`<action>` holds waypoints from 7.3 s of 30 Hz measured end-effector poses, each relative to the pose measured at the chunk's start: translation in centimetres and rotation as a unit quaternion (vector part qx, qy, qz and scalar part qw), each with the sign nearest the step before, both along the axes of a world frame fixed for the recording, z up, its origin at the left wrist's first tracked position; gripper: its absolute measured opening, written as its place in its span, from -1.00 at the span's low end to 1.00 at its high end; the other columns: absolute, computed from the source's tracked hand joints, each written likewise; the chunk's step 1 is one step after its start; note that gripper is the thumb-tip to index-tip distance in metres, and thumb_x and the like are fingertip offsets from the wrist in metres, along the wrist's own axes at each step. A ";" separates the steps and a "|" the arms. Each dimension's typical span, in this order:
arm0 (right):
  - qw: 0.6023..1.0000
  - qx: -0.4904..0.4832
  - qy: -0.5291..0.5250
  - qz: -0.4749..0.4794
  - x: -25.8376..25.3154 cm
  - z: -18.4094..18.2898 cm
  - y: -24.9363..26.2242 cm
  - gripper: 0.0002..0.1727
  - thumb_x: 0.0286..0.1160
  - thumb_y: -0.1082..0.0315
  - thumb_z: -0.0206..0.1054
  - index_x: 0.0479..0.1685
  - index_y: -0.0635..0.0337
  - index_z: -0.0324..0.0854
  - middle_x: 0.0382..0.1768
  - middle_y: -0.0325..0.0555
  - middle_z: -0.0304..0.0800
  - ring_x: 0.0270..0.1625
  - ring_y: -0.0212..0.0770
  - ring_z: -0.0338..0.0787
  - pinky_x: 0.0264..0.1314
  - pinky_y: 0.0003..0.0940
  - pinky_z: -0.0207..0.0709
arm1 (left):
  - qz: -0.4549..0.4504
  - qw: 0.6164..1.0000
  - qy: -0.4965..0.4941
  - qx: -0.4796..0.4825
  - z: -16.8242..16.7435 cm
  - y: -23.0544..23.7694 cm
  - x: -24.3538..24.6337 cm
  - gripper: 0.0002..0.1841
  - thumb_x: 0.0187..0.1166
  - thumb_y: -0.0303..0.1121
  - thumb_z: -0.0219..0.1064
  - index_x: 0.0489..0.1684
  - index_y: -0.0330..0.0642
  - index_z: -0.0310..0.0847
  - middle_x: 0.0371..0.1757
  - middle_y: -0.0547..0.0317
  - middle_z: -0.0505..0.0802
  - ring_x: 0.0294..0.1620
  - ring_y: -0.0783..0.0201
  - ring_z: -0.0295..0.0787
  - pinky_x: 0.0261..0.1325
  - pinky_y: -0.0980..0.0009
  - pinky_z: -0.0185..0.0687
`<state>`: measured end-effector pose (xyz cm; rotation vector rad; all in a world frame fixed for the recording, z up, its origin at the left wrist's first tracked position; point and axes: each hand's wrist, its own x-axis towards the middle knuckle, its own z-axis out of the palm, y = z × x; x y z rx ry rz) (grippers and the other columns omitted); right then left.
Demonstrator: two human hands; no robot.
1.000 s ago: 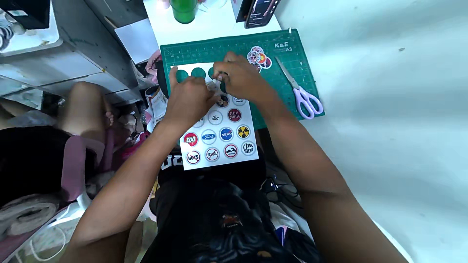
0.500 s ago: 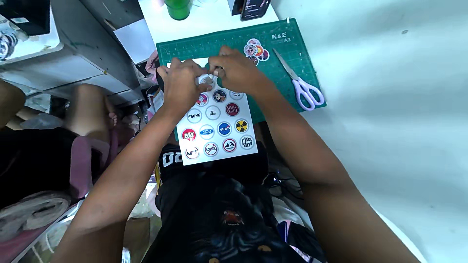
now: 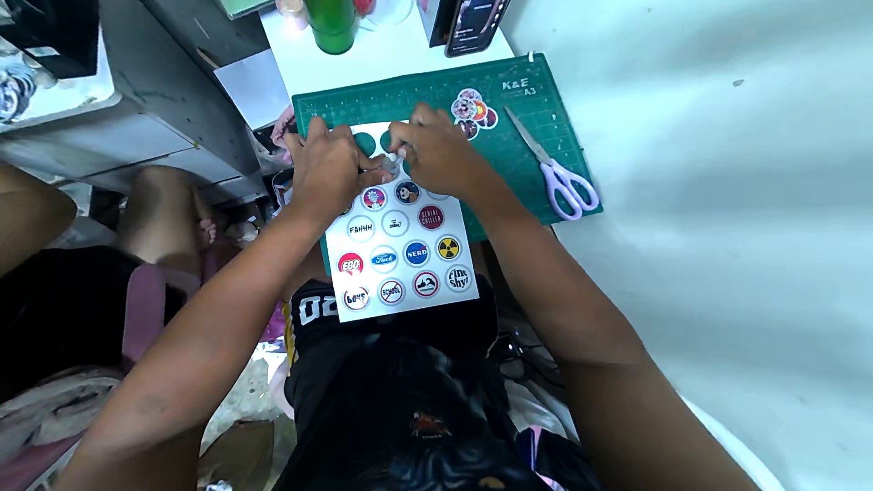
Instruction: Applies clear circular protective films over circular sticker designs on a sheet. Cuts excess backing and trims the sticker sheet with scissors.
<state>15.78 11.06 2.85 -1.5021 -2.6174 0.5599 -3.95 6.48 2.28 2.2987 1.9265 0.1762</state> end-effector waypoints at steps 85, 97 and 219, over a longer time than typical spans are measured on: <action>0.986 -0.102 0.086 0.097 -0.2 1.2 2.5 -0.68 0.45 0.44 0.51 0.17 -0.04 0.80 -0.05 -0.23 0.86 -0.19 -0.21 0.76 0.05 -0.06 0.67 | -0.010 0.999 -0.032 -0.025 0.2 -0.7 0.4 -0.73 0.56 0.15 0.39 -0.16 0.31 0.92 0.07 0.21 0.80 0.31 -0.07 0.55 0.26 -0.26 0.34; 0.987 -0.087 0.005 0.133 -0.6 1.5 2.1 -0.77 0.55 0.43 0.39 0.08 -0.07 0.78 -0.04 -0.16 0.79 0.06 -0.12 0.76 0.23 0.05 0.63 | 0.026 0.993 -0.103 0.045 -0.8 -2.5 0.9 -0.78 0.53 0.02 0.47 -0.14 0.20 0.95 -0.06 0.17 0.90 0.15 0.02 0.75 0.33 -0.23 0.42; 0.979 -0.103 0.176 -0.019 0.1 0.1 -1.4 -0.69 0.66 0.19 0.35 0.22 0.15 0.70 -0.08 -0.03 0.83 -0.23 -0.18 0.82 -0.05 -0.10 0.74 | 0.175 0.950 -0.260 -0.008 -3.1 -4.6 -3.5 0.19 0.29 0.27 0.53 0.95 -0.01 -0.11 0.82 -0.18 0.27 0.73 -0.31 0.26 0.57 -0.35 0.36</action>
